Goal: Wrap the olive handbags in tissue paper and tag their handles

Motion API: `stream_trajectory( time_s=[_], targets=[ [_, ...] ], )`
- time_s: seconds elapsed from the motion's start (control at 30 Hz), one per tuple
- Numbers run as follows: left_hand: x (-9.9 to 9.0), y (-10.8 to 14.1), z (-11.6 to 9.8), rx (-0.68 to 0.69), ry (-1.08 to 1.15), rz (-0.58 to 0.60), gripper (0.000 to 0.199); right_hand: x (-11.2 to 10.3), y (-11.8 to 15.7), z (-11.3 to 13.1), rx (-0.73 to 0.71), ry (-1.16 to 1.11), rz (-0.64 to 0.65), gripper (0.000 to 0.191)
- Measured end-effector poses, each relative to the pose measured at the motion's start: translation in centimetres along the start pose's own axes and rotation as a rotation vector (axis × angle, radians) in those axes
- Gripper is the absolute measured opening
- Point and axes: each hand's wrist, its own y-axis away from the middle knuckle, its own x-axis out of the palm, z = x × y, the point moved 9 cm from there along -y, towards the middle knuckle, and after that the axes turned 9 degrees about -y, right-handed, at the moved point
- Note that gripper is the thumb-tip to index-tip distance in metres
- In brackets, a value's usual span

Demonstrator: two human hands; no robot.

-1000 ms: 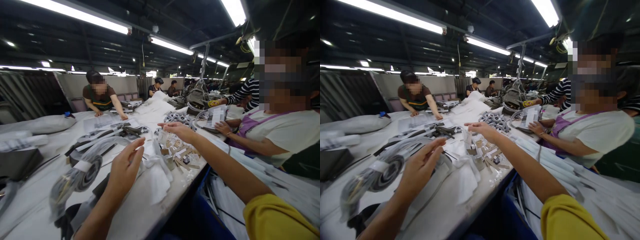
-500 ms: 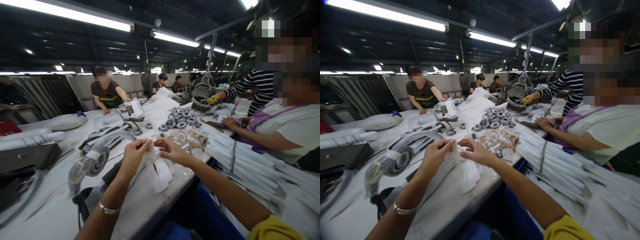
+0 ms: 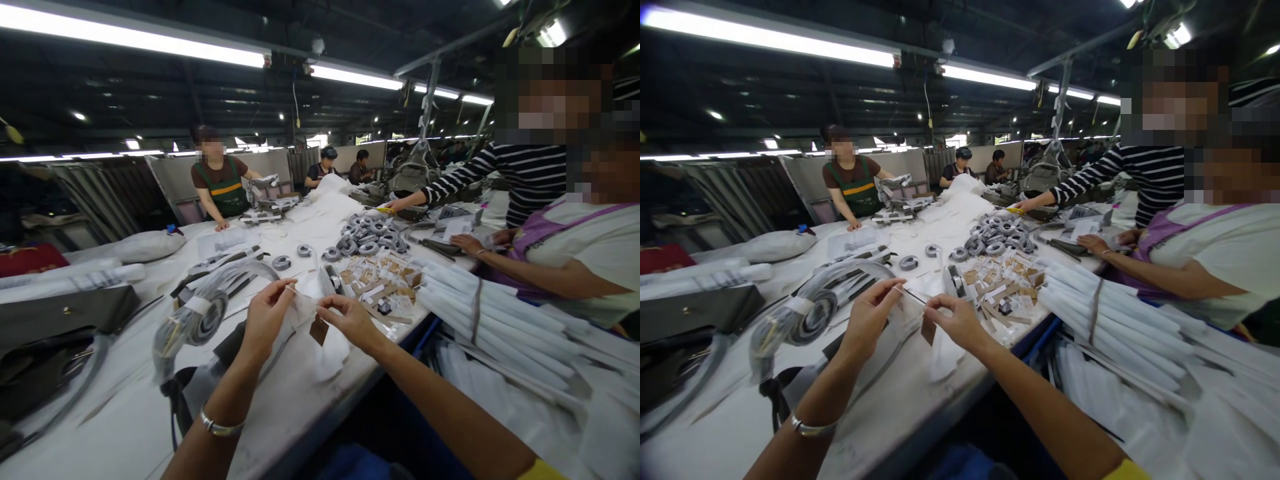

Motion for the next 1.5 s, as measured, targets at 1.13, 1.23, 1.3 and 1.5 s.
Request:
stream_trajectory(
  time_s=[1.13,1.23,1.3,1.5],
  targets=[
    [-3.1,10.2,0.2,-0.083,-0.048,0.581,0.031,9.4,2.4,-0.6,0.291,-0.722,0.260,0.025],
    [-3.7,10.4,0.0,-0.069,-0.015,0.587,0.026,10.3,2.1,0.4,0.234,-0.582,0.274,0.027],
    [-4.0,10.2,-0.1,-0.081,-0.036,0.567,0.027,10.7,1.8,1.2,0.195,-0.456,0.276,0.029],
    [-5.0,8.4,-0.8,-0.058,-0.062,0.412,0.034,10.6,1.2,3.1,0.038,-0.362,0.253,0.034]
  ],
)
